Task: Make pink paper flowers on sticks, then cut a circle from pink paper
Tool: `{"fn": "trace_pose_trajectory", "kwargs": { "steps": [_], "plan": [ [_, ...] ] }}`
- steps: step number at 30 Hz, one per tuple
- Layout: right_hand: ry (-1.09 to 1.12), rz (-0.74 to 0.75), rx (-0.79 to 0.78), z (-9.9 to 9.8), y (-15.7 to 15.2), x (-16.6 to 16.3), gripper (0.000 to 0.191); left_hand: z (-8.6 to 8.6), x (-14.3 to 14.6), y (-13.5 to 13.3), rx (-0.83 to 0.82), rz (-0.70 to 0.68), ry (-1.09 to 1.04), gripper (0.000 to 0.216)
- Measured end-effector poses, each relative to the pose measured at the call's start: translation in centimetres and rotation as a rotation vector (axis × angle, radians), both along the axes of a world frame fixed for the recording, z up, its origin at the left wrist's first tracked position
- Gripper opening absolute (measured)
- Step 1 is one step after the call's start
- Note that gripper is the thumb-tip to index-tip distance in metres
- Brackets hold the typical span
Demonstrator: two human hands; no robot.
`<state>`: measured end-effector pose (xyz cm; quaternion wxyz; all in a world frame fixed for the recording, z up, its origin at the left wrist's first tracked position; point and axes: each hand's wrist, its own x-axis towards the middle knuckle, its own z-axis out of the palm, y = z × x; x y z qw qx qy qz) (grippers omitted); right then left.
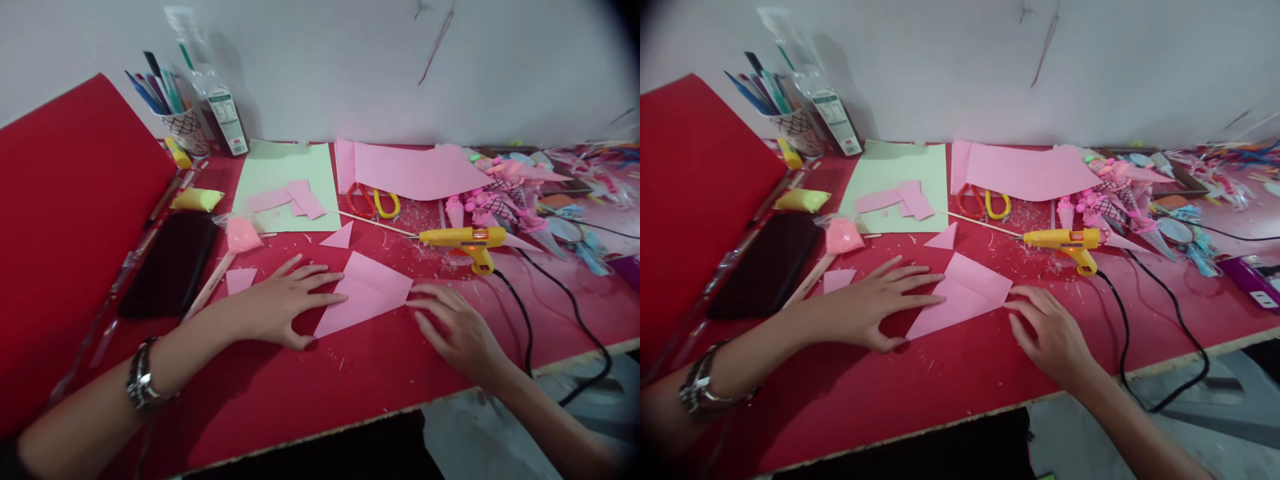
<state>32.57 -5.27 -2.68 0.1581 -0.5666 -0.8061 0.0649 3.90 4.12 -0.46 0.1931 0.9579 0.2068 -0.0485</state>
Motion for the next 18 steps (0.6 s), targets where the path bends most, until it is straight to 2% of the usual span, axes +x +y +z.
{"fn": "trace_pose_trajectory", "kwargs": {
  "steps": [2, 5, 8, 11, 13, 16, 18],
  "plan": [
    [0.085, -0.043, 0.059, 0.2, 1.1, -1.1, 0.027, 0.1, -0.1, 0.0, -0.007, -0.002, 0.009, 0.072],
    [0.099, -0.081, 0.102, 0.6, 3.2, -2.4, 0.048, 0.2, -0.2, -0.1, -0.021, -0.008, 0.021, 0.077],
    [0.155, -0.038, -0.054, 1.2, 5.0, -2.9, 0.056, 0.5, -0.3, -0.3, -0.019, 0.015, 0.018, 0.075],
    [0.252, 0.008, -0.25, 1.8, 5.8, -3.1, 0.044, 1.0, -0.2, -0.8, 0.039, 0.047, -0.024, 0.071],
    [0.366, 0.026, -0.269, 2.0, 6.0, -3.6, 0.04, 1.3, 0.3, -1.5, 0.141, 0.109, -0.073, 0.069],
    [0.596, -0.051, -0.082, 2.2, 5.8, -4.6, 0.031, 1.9, 1.4, -2.7, 0.378, 0.205, -0.126, 0.063],
    [0.7, -0.12, -0.003, 2.4, 5.5, -5.4, 0.024, 2.1, 2.1, -3.3, 0.539, 0.19, -0.117, 0.044]
  ]
}}
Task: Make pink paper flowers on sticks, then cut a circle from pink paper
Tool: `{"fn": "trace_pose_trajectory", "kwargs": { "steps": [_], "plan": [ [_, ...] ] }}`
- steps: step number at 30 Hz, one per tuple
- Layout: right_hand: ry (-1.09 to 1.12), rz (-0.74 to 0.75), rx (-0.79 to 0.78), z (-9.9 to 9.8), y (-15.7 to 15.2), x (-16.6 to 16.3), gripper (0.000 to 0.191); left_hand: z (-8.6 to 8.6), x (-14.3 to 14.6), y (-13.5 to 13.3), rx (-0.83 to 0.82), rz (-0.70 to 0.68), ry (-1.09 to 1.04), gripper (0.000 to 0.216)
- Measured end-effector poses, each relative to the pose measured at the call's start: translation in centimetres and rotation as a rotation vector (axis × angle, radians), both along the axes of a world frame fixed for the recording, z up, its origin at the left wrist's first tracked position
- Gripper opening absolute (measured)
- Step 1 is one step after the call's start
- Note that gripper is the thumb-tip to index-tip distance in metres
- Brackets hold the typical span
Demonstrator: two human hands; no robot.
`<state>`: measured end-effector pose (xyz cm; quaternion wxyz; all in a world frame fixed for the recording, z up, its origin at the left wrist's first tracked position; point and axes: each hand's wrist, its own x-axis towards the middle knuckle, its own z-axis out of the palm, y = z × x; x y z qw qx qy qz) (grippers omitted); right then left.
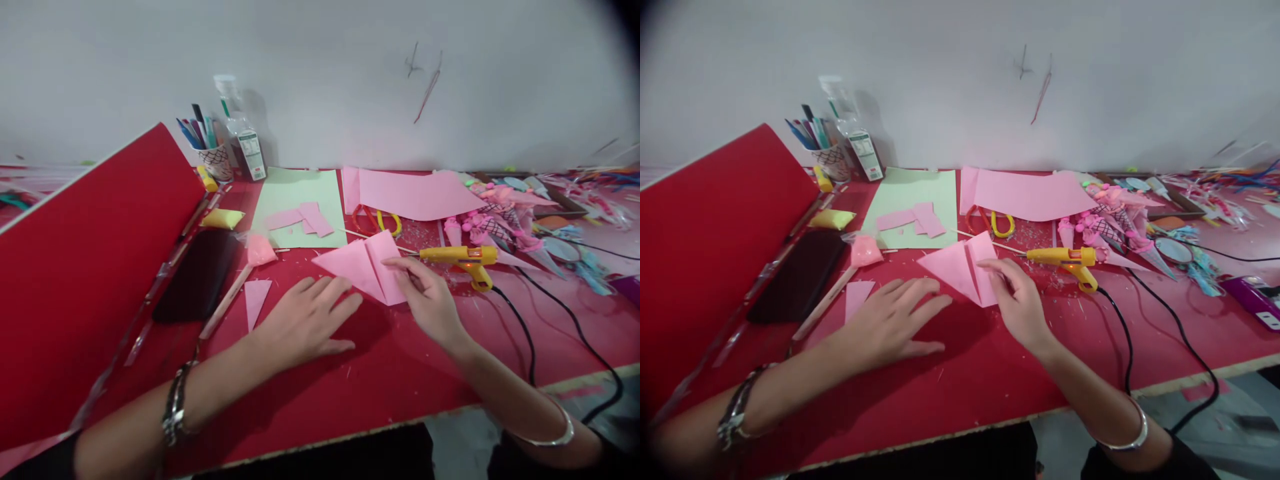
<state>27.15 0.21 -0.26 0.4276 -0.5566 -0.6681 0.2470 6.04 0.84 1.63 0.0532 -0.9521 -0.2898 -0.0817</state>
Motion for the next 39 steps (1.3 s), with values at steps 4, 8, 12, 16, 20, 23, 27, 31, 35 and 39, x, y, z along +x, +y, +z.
{"fn": "trace_pose_trajectory", "kwargs": {
  "steps": [4, 8, 12, 16, 20, 23, 27, 31, 35, 39],
  "plan": [
    [0.039, 0.091, -0.094, 1.2, -1.2, -1.4, 0.025, -0.1, 0.4, 0.1, 0.197, -0.006, 0.053, 0.022],
    [-0.103, 0.336, -0.092, 2.2, -2.5, -1.6, 0.031, -0.6, -1.0, 0.9, 0.182, -0.001, 0.024, 0.024],
    [-0.505, 0.409, 0.082, 2.0, -2.9, -0.6, 0.056, -1.5, -2.6, 1.1, 0.045, -0.017, 0.021, 0.019],
    [-0.759, 0.444, 0.279, 0.6, -3.0, -0.2, 0.044, -2.7, -3.1, 1.1, -0.107, -0.114, 0.009, 0.018],
    [-0.798, 0.648, 0.308, -1.0, -3.3, -1.1, 0.03, -2.8, -3.2, 1.0, -0.248, -0.194, -0.036, 0.02],
    [-0.819, 0.69, 0.285, -1.5, -3.5, -1.8, 0.027, -2.4, -3.4, 0.1, -0.267, -0.219, -0.012, 0.05],
    [-0.783, 0.706, 0.216, -1.4, -3.4, -1.7, 0.025, -3.1, -3.5, -2.1, -0.148, -0.228, 0.01, 0.036],
    [-0.611, 0.72, 0.137, -1.6, -2.7, -1.3, 0.027, -4.0, -3.6, -3.7, -0.111, -0.11, -0.025, 0.022],
    [-0.418, 0.72, 0.054, -2.1, -2.2, -1.4, 0.021, -4.1, -3.6, -4.0, -0.099, -0.044, -0.053, 0.024],
    [-0.338, 0.676, 0.007, -2.2, -1.9, -1.7, 0.015, -4.3, -3.3, -3.6, -0.099, -0.033, -0.106, 0.02]
  ]
}}
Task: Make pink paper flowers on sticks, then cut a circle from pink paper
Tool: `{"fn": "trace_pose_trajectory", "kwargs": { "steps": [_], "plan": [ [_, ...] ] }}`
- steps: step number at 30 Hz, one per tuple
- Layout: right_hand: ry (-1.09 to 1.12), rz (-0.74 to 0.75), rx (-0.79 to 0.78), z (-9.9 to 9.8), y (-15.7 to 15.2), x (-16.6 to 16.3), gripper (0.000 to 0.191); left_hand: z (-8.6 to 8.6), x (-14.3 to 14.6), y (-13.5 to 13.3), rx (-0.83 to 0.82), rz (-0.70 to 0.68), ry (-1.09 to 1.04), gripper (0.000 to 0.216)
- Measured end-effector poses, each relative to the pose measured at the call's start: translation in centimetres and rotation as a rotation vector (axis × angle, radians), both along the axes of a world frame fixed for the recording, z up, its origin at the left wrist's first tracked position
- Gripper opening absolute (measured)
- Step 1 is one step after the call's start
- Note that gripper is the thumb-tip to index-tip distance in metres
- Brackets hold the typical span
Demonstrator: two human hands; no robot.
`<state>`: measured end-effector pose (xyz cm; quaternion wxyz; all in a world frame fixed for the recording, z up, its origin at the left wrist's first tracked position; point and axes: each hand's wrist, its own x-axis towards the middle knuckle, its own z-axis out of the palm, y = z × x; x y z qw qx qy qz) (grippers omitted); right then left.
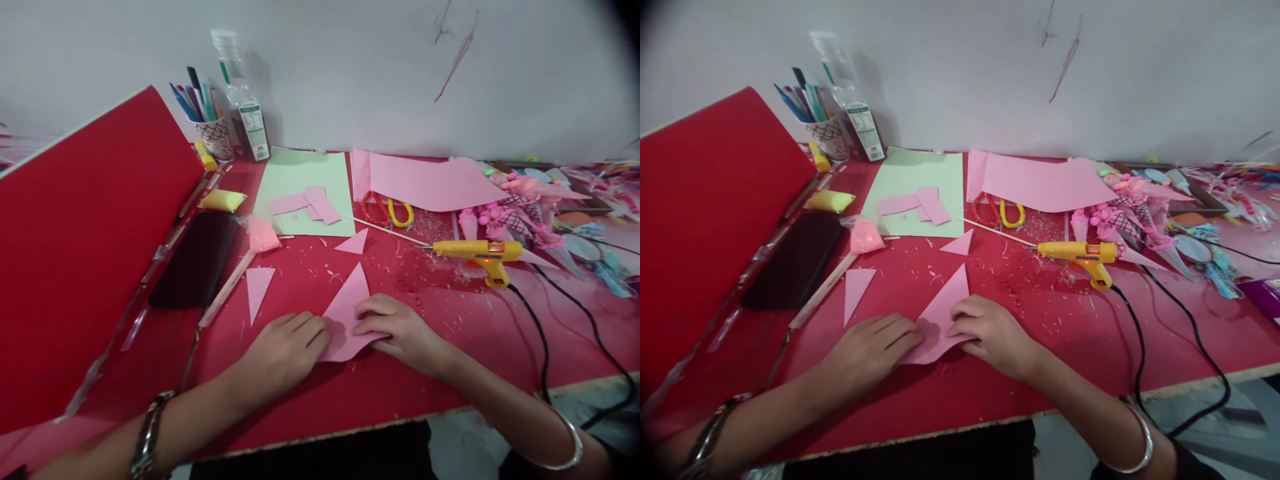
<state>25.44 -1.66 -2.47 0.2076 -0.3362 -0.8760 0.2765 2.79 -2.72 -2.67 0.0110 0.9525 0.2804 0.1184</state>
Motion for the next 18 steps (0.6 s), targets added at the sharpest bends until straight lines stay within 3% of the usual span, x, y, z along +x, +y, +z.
{"fn": "trace_pose_trajectory", "kwargs": {
  "steps": [5, 10, 18],
  "plan": [
    [0.002, -0.065, -0.063, 0.42, 0.42, -0.09, 0.012, -0.28, 0.24, 0.79, -0.062, 0.103, -0.098, 0.023],
    [-0.025, -0.187, -0.052, 0.36, 0.52, -0.29, 0.013, 0.04, 0.28, 0.97, -0.116, 0.247, -0.048, 0.031],
    [-0.083, -0.273, -0.003, -0.17, 0.34, -0.85, 0.014, 0.26, 0.32, 0.98, -0.231, 0.34, -0.074, 0.025]
  ]
}}
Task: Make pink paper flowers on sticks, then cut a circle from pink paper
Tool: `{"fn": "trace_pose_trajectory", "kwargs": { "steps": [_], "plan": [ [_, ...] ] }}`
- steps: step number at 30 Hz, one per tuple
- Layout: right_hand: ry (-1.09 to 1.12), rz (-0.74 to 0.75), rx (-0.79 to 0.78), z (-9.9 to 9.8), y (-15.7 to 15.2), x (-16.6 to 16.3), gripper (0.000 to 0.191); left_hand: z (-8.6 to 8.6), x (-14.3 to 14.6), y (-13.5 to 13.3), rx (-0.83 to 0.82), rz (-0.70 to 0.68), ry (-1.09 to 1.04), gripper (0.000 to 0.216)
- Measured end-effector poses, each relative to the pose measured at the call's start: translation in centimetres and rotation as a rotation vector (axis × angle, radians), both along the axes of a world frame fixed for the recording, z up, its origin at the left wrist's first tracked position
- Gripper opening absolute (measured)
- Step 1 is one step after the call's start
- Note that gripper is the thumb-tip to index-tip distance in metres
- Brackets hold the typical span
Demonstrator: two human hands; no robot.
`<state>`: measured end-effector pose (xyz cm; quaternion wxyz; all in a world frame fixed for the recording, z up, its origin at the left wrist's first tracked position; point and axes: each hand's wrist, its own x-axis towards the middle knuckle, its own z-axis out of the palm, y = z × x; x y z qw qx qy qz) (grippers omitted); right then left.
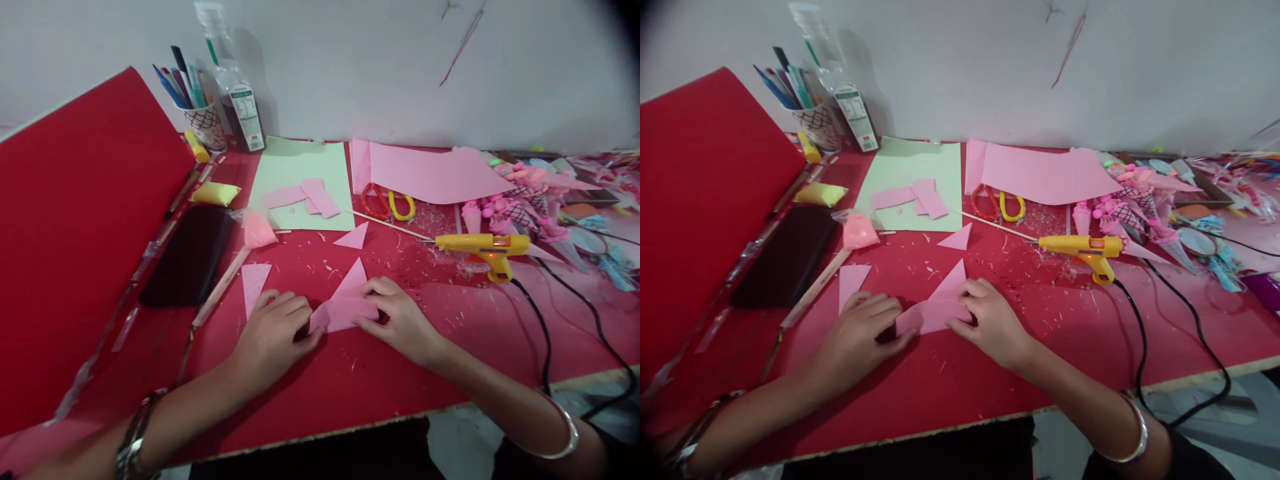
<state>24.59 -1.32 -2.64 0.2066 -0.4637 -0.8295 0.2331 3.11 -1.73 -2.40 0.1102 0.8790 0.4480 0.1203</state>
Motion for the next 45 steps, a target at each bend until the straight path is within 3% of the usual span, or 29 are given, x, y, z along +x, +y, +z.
{"fn": "trace_pose_trajectory", "kwargs": {
  "steps": [8, 12, 15, 18, 27, 30, 32, 34, 37, 45],
  "plan": [
    [-0.138, -0.023, 0.077, -0.3, -0.2, -0.2, 0.025, -0.1, -1.0, -0.3, -0.09, 0.012, 0.007, 0.018],
    [-0.169, -0.025, 0.096, -0.4, -0.2, -0.2, 0.026, 0.7, -1.4, -0.4, 0.072, 0.02, 0.058, 0.005],
    [-0.184, -0.022, 0.085, -0.5, -0.2, -0.1, 0.024, 1.2, -1.0, -0.2, 0.166, -0.237, 0.129, 0.032],
    [-0.192, -0.02, 0.08, -0.5, -0.2, -0.1, 0.023, 1.0, -0.5, 0.1, 0.166, -0.465, 0.147, 0.038],
    [-0.25, -0.042, 0.113, -0.2, -0.4, -0.3, 0.023, 0.3, -2.3, -0.7, 0.175, -0.43, 0.174, 0.038],
    [-0.291, -0.085, 0.239, 0.1, -1.0, -0.4, 0.027, 0.3, -3.2, -1.1, 0.153, -0.381, 0.151, 0.036],
    [-0.344, -0.02, 0.372, 0.3, -1.5, -0.4, 0.035, 0.4, -3.5, -1.2, 0.102, -0.379, 0.151, 0.038],
    [-0.4, 0.136, 0.449, 0.4, -1.9, -0.4, 0.037, 0.6, -3.6, -1.2, 0.033, -0.395, 0.164, 0.044],
    [-0.442, 0.29, 0.423, 0.5, -2.0, -0.3, 0.039, 1.1, -3.7, -0.9, -0.036, -0.416, 0.178, 0.047],
    [-0.434, 0.255, 0.271, 0.6, -2.4, 2.3, 0.053, 1.2, -4.2, 0.4, -0.064, -0.485, 0.093, 0.04]
  ]
}}
